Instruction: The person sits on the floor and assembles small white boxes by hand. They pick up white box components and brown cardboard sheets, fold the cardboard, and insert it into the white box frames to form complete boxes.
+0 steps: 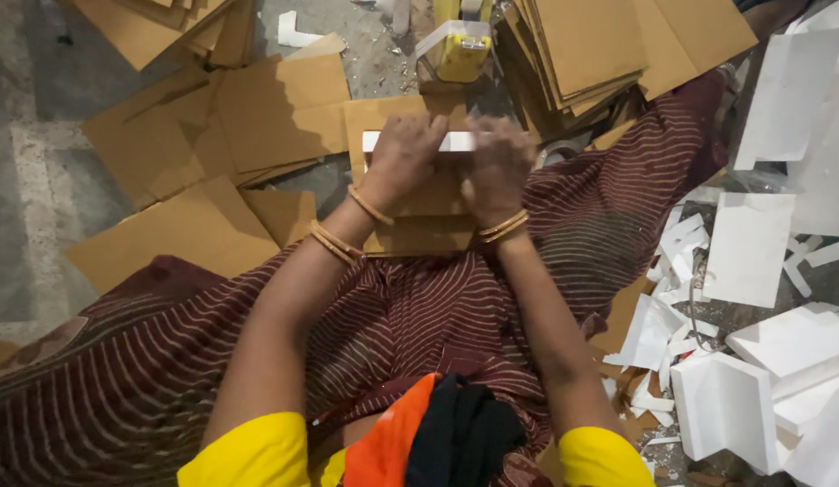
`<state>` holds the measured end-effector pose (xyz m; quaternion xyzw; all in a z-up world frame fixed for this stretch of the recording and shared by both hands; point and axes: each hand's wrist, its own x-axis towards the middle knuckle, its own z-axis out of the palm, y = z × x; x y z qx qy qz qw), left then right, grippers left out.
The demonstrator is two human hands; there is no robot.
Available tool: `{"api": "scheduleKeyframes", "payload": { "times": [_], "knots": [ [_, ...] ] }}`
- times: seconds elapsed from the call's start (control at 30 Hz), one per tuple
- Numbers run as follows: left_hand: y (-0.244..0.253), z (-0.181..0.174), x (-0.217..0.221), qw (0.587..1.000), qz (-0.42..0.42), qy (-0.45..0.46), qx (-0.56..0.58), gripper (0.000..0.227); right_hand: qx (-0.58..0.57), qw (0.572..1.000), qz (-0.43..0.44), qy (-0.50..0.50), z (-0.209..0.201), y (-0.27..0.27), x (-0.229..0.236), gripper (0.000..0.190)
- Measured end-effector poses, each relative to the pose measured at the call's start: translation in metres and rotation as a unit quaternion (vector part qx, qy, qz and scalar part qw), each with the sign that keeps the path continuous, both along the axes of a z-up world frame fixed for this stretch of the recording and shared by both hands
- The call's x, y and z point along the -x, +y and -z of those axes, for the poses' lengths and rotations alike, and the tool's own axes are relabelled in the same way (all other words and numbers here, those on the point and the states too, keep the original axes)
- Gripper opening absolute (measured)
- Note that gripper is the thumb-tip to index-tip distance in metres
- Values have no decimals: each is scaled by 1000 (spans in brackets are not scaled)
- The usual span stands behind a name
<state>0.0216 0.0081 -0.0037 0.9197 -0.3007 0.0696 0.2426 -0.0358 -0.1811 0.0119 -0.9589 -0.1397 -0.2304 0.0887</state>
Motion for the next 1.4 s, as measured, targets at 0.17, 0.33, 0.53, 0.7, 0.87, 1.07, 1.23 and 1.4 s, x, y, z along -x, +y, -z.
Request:
{"api": "scheduleKeyframes", "payload": {
  "times": [0.17, 0.33, 0.53, 0.7, 0.87, 1.07, 1.23, 1.4],
  "knots": [
    [4, -6, 0, 998, 15, -47, -49, 40, -209, 971, 32, 107, 4, -39, -3, 119],
    [4, -7, 0, 998, 26, -28, -46, 48, -307, 925, 85, 209, 45, -46, -5, 120],
    [4, -8, 1, 998, 21, -33, -54, 49, -394, 898, -9, 197, 138, -57, -8, 89],
    [7, -8, 0, 999, 32, -19, -15, 53, -396, 899, -49, 179, 193, -78, -5, 78],
    [62, -9, 0, 996, -14, 79, 45, 44, -404, 893, 18, 199, 169, -65, -8, 67],
    [77, 4, 27, 912, -134, 282, 265, 49, -404, 880, 45, 245, 97, -33, -14, 64],
    [71, 14, 32, 933, -164, 229, 223, 50, -381, 902, -27, 202, 67, -14, -16, 61],
    [70, 29, 35, 943, -156, 168, 240, 49, -368, 913, -15, 175, 67, -14, -15, 67]
  ]
}}
